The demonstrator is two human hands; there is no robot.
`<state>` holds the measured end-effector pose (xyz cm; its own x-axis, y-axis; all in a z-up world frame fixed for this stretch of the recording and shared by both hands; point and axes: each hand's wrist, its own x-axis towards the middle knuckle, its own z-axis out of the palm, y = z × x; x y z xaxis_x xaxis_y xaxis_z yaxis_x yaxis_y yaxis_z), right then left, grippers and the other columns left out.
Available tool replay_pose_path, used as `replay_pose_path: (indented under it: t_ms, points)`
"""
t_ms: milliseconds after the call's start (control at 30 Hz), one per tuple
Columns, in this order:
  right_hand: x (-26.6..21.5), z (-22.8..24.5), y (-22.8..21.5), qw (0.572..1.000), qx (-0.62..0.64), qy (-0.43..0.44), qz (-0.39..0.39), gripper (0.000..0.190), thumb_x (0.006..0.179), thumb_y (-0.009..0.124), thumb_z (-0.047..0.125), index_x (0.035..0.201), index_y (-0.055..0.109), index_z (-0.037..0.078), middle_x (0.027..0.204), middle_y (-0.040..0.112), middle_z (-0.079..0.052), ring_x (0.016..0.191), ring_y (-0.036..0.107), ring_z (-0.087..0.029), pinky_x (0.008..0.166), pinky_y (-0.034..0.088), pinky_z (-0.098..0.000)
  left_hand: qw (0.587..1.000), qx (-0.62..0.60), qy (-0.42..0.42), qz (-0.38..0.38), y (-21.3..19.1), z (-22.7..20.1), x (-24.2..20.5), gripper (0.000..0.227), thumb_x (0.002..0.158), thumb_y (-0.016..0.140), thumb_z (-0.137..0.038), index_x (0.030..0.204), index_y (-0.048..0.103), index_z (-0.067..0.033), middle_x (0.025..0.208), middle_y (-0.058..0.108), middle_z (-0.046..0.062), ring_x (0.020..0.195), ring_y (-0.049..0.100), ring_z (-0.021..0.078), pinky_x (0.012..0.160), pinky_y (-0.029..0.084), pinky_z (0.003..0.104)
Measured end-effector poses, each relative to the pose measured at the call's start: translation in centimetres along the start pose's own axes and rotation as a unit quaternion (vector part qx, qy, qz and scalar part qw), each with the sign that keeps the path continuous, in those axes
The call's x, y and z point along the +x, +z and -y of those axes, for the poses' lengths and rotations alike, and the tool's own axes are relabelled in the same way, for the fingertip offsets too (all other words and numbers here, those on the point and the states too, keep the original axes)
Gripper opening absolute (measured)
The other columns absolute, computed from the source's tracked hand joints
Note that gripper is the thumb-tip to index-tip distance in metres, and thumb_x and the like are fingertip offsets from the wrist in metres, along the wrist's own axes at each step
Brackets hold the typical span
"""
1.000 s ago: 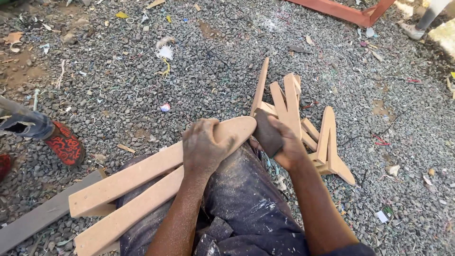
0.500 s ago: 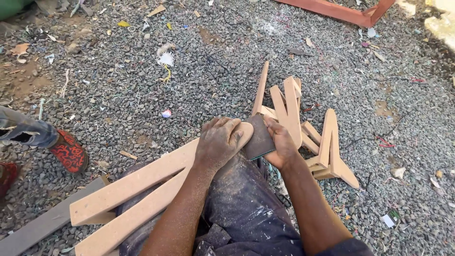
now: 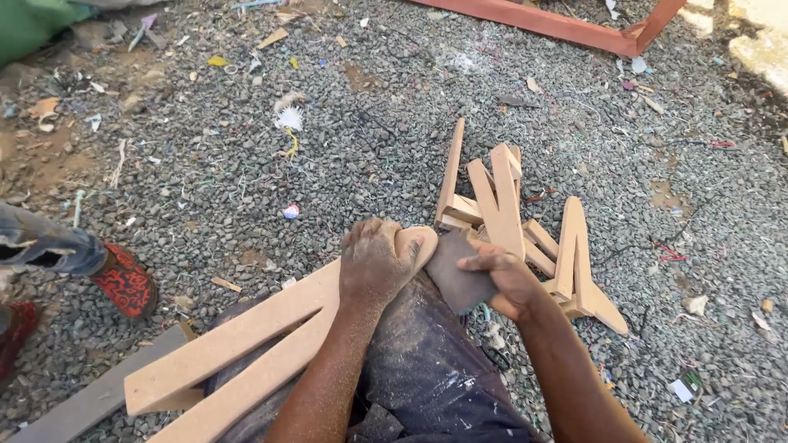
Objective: Sanding the edges and surfaces of wooden furniture components using sandpaper to smooth them.
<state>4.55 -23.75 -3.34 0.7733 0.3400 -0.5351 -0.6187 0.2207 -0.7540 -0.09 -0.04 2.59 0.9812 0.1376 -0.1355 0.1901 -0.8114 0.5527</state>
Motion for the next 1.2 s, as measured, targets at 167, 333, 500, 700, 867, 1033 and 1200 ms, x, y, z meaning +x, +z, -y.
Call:
replay_pose_path:
  t_ms: [167,333,500,700,867,1033,1200]
  points:
    - [0.0,0.2,1.0,0.999,0.024,-0.028,-0.006,0.044,0.080,0.064,-0.002,0.124,0.064,-0.007,0.090,0.071,-0.021,0.079,0.075,-0.034,0.074,0.061,-0.0472,0.996,-0.001,-0.004,-0.089,2.2,0.7,0.1,0.041,0.090,0.063,-0.056,0.103,0.073,-0.0187,0.104,0.065,0.005,0.116,0.061,0.0242,0.100,0.045,0.040]
    - [0.2,0.6,1.1,0.998,0.019,-0.013,-0.062,0.041,0.077,0.068,-0.005,0.117,0.066,-0.007,0.086,0.069,-0.021,0.074,0.073,-0.033,0.071,0.060,-0.0446,0.989,-0.002,-0.014,-0.146,3.1,0.9,0.4,0.042,0.086,0.066,-0.057,0.094,0.074,-0.0167,0.097,0.065,0.008,0.109,0.063,0.0275,0.097,0.047,0.043]
    - [-2.4,1.8,2.3,0.996,0.010,0.034,-0.080,0.043,0.071,0.070,-0.012,0.114,0.063,-0.011,0.082,0.066,-0.023,0.073,0.072,-0.034,0.073,0.058,-0.0479,0.981,0.000,-0.030,-0.192,2.5,0.7,-0.1,0.032,0.087,0.067,-0.046,0.085,0.072,-0.0154,0.092,0.066,0.010,0.106,0.065,0.0300,0.092,0.049,0.046]
    - [1.2,0.3,2.0,0.997,-0.041,0.005,-0.059,0.026,0.072,0.073,0.000,0.098,0.067,-0.002,0.080,0.068,-0.018,0.076,0.073,-0.035,0.072,0.061,-0.0529,0.974,0.007,-0.074,-0.215,2.9,1.1,0.2,0.035,0.092,0.062,-0.047,0.082,0.071,-0.0143,0.093,0.068,0.011,0.104,0.066,0.0300,0.091,0.047,0.046]
    - [1.8,-0.3,-0.4,0.996,-0.010,0.004,-0.086,0.021,0.072,0.072,0.001,0.093,0.068,0.001,0.078,0.069,-0.017,0.073,0.073,-0.033,0.073,0.060,-0.0478,0.974,0.017,-0.072,-0.214,3.4,1.2,0.3,0.034,0.092,0.061,-0.044,0.082,0.070,-0.0127,0.098,0.069,0.015,0.108,0.065,0.0336,0.093,0.047,0.049]
    - [-0.6,0.6,3.2,0.996,-0.072,0.002,-0.053,0.018,0.075,0.071,0.000,0.093,0.070,-0.004,0.077,0.068,-0.019,0.069,0.072,-0.034,0.071,0.060,-0.0490,0.982,-0.023,-0.056,-0.177,2.8,0.4,0.1,0.037,0.092,0.058,-0.045,0.085,0.071,-0.0110,0.112,0.069,0.018,0.123,0.060,0.0379,0.101,0.043,0.053]
    - [1.3,0.2,1.5,0.995,-0.044,-0.021,-0.085,0.017,0.076,0.073,0.005,0.092,0.069,0.001,0.077,0.070,-0.016,0.069,0.073,-0.029,0.070,0.059,-0.0444,0.986,-0.046,-0.034,-0.156,1.8,0.3,-0.2,0.027,0.090,0.061,-0.035,0.096,0.075,-0.0130,0.103,0.068,0.012,0.115,0.062,0.0324,0.100,0.045,0.047]
